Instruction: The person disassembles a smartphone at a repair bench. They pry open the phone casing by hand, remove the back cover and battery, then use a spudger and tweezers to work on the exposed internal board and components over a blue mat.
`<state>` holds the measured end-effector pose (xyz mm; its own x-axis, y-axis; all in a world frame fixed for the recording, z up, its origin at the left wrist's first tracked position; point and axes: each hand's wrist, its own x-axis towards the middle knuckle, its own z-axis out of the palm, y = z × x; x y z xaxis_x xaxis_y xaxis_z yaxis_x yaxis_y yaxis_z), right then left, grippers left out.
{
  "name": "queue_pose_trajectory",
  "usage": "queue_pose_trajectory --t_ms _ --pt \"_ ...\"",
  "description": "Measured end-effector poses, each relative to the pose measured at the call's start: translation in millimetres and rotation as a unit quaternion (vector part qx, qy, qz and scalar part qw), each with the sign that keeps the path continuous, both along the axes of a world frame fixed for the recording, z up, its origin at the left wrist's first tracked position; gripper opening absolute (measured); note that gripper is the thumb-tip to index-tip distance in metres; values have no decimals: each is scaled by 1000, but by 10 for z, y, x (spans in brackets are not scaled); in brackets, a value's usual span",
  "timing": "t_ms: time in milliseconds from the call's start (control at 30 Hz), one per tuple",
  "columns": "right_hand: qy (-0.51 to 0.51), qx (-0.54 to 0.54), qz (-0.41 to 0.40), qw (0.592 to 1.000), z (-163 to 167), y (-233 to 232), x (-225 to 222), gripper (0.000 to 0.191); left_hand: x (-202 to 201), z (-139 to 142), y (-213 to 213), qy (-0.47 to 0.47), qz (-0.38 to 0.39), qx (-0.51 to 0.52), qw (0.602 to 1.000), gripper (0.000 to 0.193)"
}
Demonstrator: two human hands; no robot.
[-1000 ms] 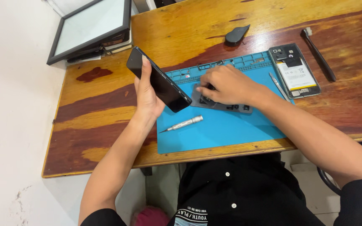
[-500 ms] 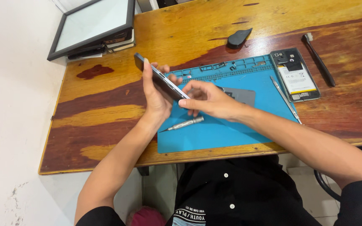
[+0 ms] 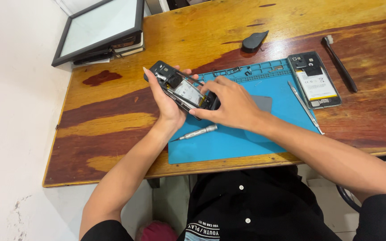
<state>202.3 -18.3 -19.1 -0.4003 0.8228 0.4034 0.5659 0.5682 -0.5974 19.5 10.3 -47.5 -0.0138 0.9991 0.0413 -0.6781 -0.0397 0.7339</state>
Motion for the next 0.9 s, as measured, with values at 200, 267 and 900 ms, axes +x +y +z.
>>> queue_pose_trajectory --t_ms 200,267,900 --pt "41 25 -41 998 110 15 77 55 15 -16 -15 -41 -32 -29 998 94" --pt "67 42 -45 996 136 52 117 49 22 -3 -19 -16 -21 8 1000 95" --pt "47 3 51 998 385 705 1007 45 -354 610 94 -83 114 32 989 79"
